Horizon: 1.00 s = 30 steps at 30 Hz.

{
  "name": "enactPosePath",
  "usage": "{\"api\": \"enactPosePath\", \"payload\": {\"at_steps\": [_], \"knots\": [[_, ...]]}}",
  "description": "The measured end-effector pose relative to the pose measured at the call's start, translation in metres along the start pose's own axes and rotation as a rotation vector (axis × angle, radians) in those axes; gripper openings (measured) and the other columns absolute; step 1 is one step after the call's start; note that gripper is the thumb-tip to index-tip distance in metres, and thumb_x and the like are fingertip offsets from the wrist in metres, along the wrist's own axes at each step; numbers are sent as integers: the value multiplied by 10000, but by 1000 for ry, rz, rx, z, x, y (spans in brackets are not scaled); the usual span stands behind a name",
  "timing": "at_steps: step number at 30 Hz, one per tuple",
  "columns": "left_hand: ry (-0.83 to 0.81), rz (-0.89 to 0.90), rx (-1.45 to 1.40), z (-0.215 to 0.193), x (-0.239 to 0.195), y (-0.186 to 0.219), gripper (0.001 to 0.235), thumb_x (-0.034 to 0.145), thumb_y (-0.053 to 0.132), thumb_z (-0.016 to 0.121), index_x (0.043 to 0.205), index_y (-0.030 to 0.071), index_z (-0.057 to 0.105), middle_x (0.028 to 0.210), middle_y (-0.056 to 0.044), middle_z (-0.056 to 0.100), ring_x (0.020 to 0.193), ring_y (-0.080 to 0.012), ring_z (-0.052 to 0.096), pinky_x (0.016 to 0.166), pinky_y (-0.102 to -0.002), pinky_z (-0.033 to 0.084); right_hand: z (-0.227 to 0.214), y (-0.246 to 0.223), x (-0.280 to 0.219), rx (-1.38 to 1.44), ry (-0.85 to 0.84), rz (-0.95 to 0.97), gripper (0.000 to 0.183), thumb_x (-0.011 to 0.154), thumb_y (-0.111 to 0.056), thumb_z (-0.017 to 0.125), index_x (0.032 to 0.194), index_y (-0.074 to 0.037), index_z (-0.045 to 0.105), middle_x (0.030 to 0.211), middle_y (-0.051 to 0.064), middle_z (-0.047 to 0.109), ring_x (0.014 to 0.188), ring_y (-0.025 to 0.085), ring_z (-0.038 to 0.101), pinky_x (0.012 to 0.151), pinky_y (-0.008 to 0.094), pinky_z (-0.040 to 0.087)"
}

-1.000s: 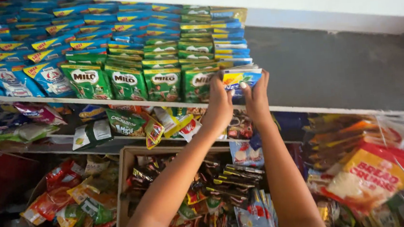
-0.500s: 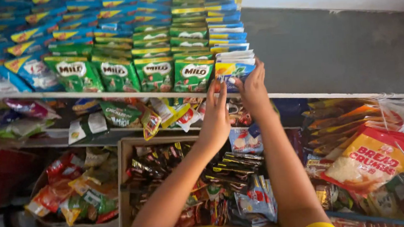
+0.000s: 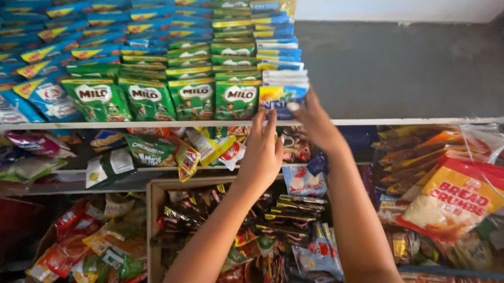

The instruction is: The person organizes various packaged food items, including instant coffee, tea, and snacks, by taking them from a cardboard box and arranging them on store shelves. They handle multiple packets of different brands, such as Nestea and Kopiko, and place them in neat rows.

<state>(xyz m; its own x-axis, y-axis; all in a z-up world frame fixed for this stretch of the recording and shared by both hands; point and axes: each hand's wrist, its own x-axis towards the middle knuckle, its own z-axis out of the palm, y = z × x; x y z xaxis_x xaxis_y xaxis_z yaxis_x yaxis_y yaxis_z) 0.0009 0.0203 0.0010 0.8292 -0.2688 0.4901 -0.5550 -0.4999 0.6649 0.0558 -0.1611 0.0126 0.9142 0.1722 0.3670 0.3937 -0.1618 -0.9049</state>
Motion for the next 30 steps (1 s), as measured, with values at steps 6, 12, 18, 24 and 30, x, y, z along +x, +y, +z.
{"api": "enactPosePath", "payload": {"at_steps": [6,12,18,24,30], "knots": [[91,68,75,-5,-7,-8,648,946,72,670,1506,-48,366,1512,-282,357,1320,-485,502,1040,-484,504,-2,80,30,169,342,254,748,1077,-553,208,1574,-27,397,1399,138,573,1265,227,511,1102,325,397],[26,-61,-43,-8,-9,-5,654,954,74,657,1527,-19,356,1530,-258,367,1310,-408,527,1071,-462,501,5,65,37,539,223,146,756,1084,-592,229,1579,-40,376,1448,116,550,1278,194,512,1135,343,389],[133,2,-141,-25,-36,-22,710,957,-31,649,1581,53,320,1631,-242,312,1464,-419,428,1079,-412,490,-42,79,-12,230,504,-84,712,1121,-544,365,1634,-52,315,1651,146,393,1496,243,420,1242,394,331],[79,-431,-46,-54,-151,-108,571,956,41,683,1481,110,467,1504,-194,478,1354,-355,539,1089,-437,513,19,63,-146,154,594,-68,567,1173,-403,425,1637,-82,367,1653,111,404,1414,346,567,1262,457,412],[-139,-807,312,-67,-284,-178,493,918,107,720,1365,105,514,1389,-207,490,1222,-427,539,958,-529,503,133,173,-297,-374,-53,266,954,729,137,525,1625,-84,286,1666,185,316,1516,349,337,1228,448,324]]}}
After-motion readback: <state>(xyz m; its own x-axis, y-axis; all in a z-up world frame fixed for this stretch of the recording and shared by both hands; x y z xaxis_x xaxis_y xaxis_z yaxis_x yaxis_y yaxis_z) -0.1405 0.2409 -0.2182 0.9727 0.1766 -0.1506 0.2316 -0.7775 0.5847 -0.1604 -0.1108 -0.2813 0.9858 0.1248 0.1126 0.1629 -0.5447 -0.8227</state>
